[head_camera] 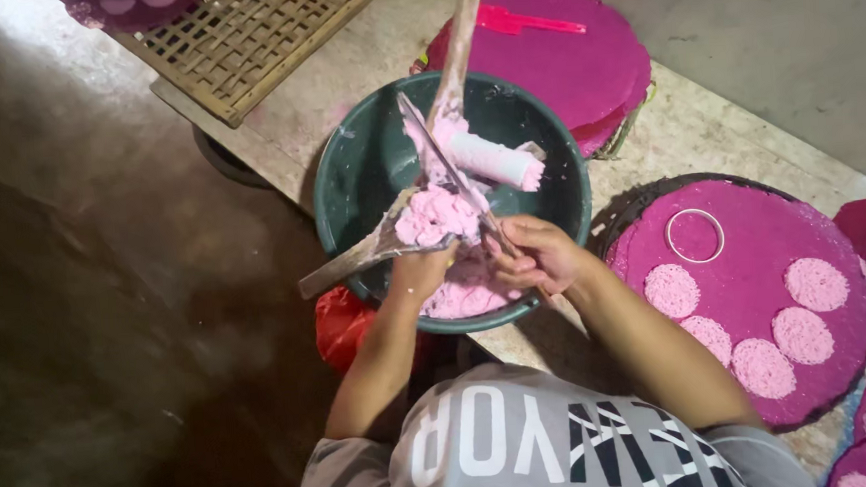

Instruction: The person scoops pink dough from a green bowl using a wooden spatula and fills a handheld metal press. They press the dough into a pink tray to form round discs, then remove the discs and place them on a pink mat. The person repeats this process multiple times.

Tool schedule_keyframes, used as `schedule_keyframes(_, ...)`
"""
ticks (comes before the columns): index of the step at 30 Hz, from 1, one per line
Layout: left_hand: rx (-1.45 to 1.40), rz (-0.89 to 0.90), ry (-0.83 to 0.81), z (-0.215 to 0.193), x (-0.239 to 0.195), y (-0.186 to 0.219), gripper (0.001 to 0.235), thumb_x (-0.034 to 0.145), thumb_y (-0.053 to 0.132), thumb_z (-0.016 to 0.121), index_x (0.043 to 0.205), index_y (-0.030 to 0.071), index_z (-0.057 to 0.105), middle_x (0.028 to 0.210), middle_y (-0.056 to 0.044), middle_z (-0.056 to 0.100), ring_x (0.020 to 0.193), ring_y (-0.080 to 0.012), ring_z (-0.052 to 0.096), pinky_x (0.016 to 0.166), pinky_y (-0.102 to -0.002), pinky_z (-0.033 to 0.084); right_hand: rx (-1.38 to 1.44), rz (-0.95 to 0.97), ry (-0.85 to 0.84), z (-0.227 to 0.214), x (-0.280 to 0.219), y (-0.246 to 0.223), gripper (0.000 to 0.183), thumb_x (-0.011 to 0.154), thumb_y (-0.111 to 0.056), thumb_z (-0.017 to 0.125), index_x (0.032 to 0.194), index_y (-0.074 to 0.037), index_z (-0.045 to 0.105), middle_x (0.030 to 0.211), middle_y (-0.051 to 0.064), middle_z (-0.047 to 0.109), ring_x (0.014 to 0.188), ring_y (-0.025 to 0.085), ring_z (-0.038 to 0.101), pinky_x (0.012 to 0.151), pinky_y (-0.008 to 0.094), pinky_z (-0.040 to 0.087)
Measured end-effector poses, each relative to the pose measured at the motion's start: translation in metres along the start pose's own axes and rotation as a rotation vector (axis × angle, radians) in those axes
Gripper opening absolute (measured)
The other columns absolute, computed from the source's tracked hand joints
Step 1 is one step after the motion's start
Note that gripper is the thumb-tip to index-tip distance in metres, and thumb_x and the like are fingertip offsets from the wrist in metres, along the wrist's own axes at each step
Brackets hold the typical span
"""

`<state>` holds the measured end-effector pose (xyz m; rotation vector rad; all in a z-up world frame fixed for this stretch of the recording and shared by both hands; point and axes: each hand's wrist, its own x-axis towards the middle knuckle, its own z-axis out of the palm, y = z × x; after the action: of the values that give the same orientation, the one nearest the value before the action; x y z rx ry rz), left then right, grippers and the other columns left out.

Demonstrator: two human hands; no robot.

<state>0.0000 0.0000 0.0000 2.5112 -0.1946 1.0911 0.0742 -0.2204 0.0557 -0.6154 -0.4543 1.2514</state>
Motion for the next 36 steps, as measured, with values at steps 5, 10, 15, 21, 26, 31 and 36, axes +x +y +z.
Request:
schedule_keyframes(5, -0.886, -0.880, 0.072, -0.032, -0.003, -0.036, 0.028, 0.084, 0.006, 0.070, 0.112, 0.003, 0.067, 0.104, -0.011, 0.068, 0.091, -0.0214, 0.066, 0.075, -0.034, 0.054, -0.293, 0.129, 0.196, -0.005, -0.037, 0.009, 0.033, 0.108, -0.033, 0.055, 0.094, -0.003, 0.057, 0.061, -0.004, 0.043, 0.046, 0.006, 0.037, 0.039, 0.022, 0.028)
schedule_keyframes(10, -0.830, -0.608, 0.198, -0.054, 0.025, -0.036, 0.036, 0.094, 0.011, 0.067, 0.128, 0.006, 0.057, 0.106, -0.007, 0.065, 0.092, -0.0174, 0.065, 0.079, -0.031, 0.055, -1.198, -0.165, 0.466, 0.041, -0.047, -0.031, 0.018, 0.106, -0.017, 0.058, 0.114, -0.001, 0.062, 0.083, 0.012, 0.064, 0.068, 0.019, 0.063, 0.059, 0.030, 0.047)
schedule_keyframes(15, -0.094, -0.282, 0.240, -0.057, 0.045, -0.020, 0.043, 0.092, 0.027, 0.072, 0.131, 0.012, 0.058, 0.135, -0.012, 0.057, 0.105, -0.0246, 0.069, 0.094, -0.037, 0.057, -1.654, -0.442, 0.536, 0.084, -0.015, -0.002, 0.053, 0.096, -0.001, 0.059, 0.149, -0.004, 0.052, 0.124, 0.030, 0.067, 0.109, 0.038, 0.072, 0.093, 0.040, 0.056)
schedule_keyframes(21, 0.336, -0.325, -0.070, -0.081, 0.051, -0.028, 0.049, 0.092, 0.029, 0.071, 0.137, 0.010, 0.062, 0.158, -0.019, 0.044, 0.122, -0.0362, 0.062, 0.096, -0.041, 0.055, -1.482, -0.104, 0.432, 0.089, -0.034, 0.016, 0.046, 0.097, -0.005, 0.061, 0.142, -0.011, 0.060, 0.105, 0.024, 0.075, 0.092, 0.029, 0.079, 0.081, 0.038, 0.060)
schedule_keyframes(26, 0.433, -0.183, -0.092, -0.081, 0.058, -0.010, 0.042, 0.090, 0.030, 0.069, 0.124, 0.005, 0.068, 0.158, -0.029, 0.039, 0.124, -0.0388, 0.059, 0.096, -0.041, 0.056, -1.447, -0.064, 0.561, 0.057, -0.037, -0.031, 0.046, 0.100, -0.003, 0.055, 0.145, -0.008, 0.061, 0.089, 0.026, 0.071, 0.070, 0.026, 0.066, 0.069, 0.039, 0.055)
schedule_keyframes(31, 0.412, -0.180, -0.100, -0.069, 0.062, -0.007, 0.039, 0.090, 0.026, 0.068, 0.122, 0.004, 0.070, 0.160, -0.031, 0.037, 0.120, -0.0395, 0.060, 0.092, -0.035, 0.059, -1.562, -0.122, 0.589, 0.046, -0.022, -0.008, 0.046, 0.097, -0.005, 0.057, 0.143, -0.008, 0.059, 0.086, 0.022, 0.074, 0.060, 0.021, 0.069, 0.064, 0.035, 0.056)
schedule_keyframes(36, 0.010, -0.468, -0.163, -0.055, 0.052, -0.031, 0.079, 0.091, 0.034, 0.072, 0.150, -0.002, 0.034, 0.139, -0.021, 0.058, 0.107, -0.0321, 0.066, 0.091, -0.035, 0.058, -1.569, -0.164, 0.493, 0.060, -0.034, 0.016, 0.045, 0.097, -0.003, 0.059, 0.142, -0.006, 0.060, 0.099, 0.026, 0.073, 0.075, 0.030, 0.073, 0.071, 0.038, 0.057)
